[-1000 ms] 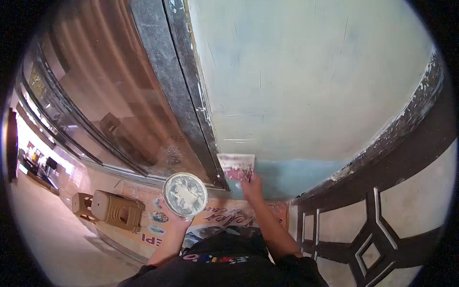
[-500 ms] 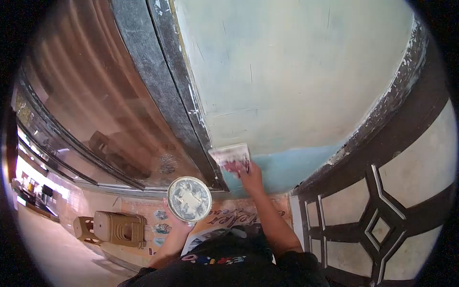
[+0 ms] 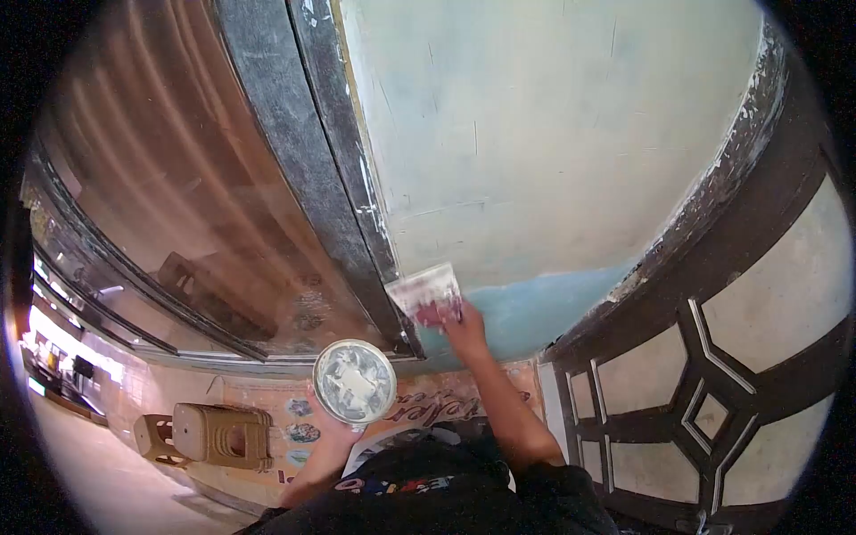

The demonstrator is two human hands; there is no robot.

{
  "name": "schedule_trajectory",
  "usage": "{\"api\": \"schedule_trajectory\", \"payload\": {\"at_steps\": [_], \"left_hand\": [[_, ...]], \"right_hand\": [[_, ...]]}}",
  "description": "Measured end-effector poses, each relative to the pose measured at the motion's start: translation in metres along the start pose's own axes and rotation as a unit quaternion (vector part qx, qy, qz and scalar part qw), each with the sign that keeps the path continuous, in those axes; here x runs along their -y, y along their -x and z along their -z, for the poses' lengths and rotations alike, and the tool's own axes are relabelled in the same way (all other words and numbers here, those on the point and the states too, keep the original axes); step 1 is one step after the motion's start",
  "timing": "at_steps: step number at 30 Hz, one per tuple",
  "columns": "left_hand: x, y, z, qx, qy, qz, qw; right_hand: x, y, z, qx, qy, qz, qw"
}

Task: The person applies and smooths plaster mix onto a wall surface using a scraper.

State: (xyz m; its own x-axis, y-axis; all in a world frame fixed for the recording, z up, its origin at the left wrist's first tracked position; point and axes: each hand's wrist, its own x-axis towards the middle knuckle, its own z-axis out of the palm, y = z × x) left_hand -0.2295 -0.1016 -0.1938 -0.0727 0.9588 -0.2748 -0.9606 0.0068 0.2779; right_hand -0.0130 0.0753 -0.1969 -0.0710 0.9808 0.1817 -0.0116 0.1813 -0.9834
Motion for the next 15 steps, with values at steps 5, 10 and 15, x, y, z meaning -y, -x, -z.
{"api": "schedule_trajectory", "payload": {"at_steps": [5,10,15], "left_hand": [[0.0,-0.001,-0.004,-0.005,-0.066,-0.012,0.998],[0.0,0.004,-0.005,0.024,-0.099,-0.031,0.994],[0.002,0.004,-0.007,0.009,-0.039,0.007,0.999]], "right_hand": [[0.007,-0.025,-0.011,-0.117,-0.024,-0.07,0.99],[-0.156,0.056,0.021,-0.125,-0.049,-0.159,0.978],[-0.03,0.037,0.011,-0.059,-0.033,-0.086,0.994]]}}
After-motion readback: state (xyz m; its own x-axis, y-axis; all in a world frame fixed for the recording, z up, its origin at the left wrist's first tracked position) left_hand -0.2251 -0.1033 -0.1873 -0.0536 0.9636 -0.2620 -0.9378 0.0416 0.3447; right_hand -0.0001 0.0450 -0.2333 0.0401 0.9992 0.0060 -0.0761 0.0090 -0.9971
